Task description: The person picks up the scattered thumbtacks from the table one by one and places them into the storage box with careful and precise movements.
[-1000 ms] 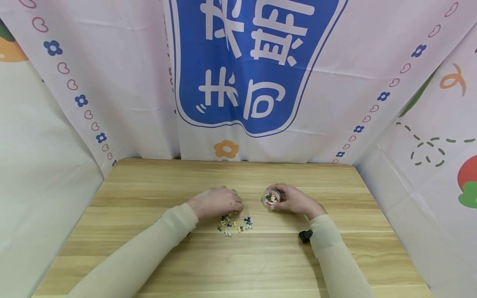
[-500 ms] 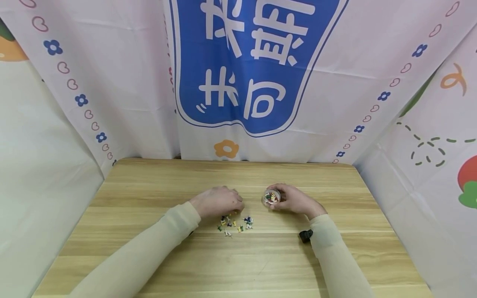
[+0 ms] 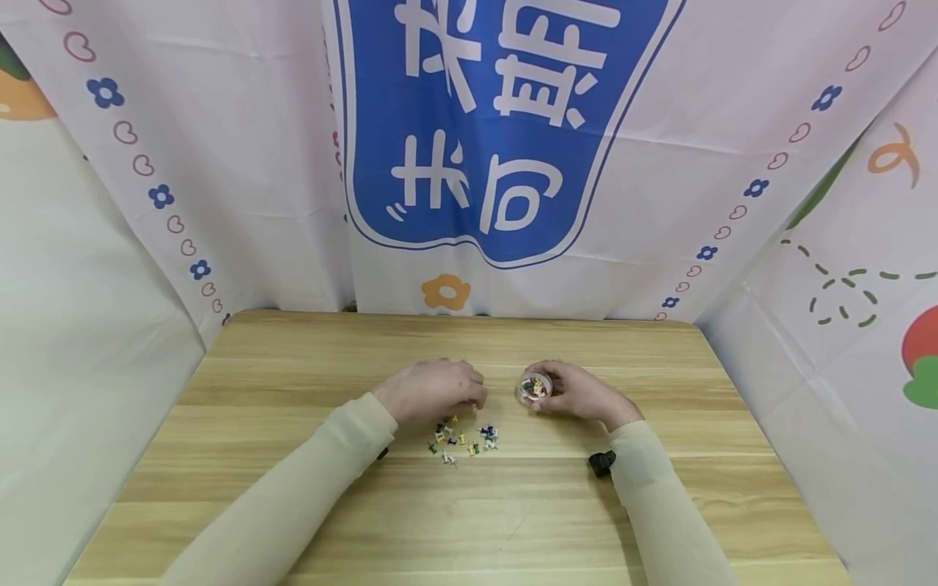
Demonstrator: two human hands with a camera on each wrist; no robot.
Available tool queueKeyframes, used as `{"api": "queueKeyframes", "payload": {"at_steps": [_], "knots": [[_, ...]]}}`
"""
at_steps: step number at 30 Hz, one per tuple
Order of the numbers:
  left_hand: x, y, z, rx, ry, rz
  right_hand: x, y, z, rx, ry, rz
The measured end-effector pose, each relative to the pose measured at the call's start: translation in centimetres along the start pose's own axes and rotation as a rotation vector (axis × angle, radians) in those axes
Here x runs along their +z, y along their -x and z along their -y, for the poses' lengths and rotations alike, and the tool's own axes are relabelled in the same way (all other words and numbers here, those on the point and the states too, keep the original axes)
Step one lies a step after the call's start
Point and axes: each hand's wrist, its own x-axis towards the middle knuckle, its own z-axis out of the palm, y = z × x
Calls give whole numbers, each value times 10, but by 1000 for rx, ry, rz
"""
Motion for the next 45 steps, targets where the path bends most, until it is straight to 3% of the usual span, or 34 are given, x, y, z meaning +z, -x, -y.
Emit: {"api": "queueKeyframes", "payload": {"at_steps": [8,30,36,45], "knots": [[-3,-10,-5,14,79,-80,0,-1,-2,-20,1,2],[8,-66,-18,-25,141,-241,0,0,-3,-27,9,-4],[13,-78,-22,-47,152,-233,-1,0,-3,-32,44,-11],[15,-81,-25,-49,123,-208,-1,0,-4,-46,49,-15]]}}
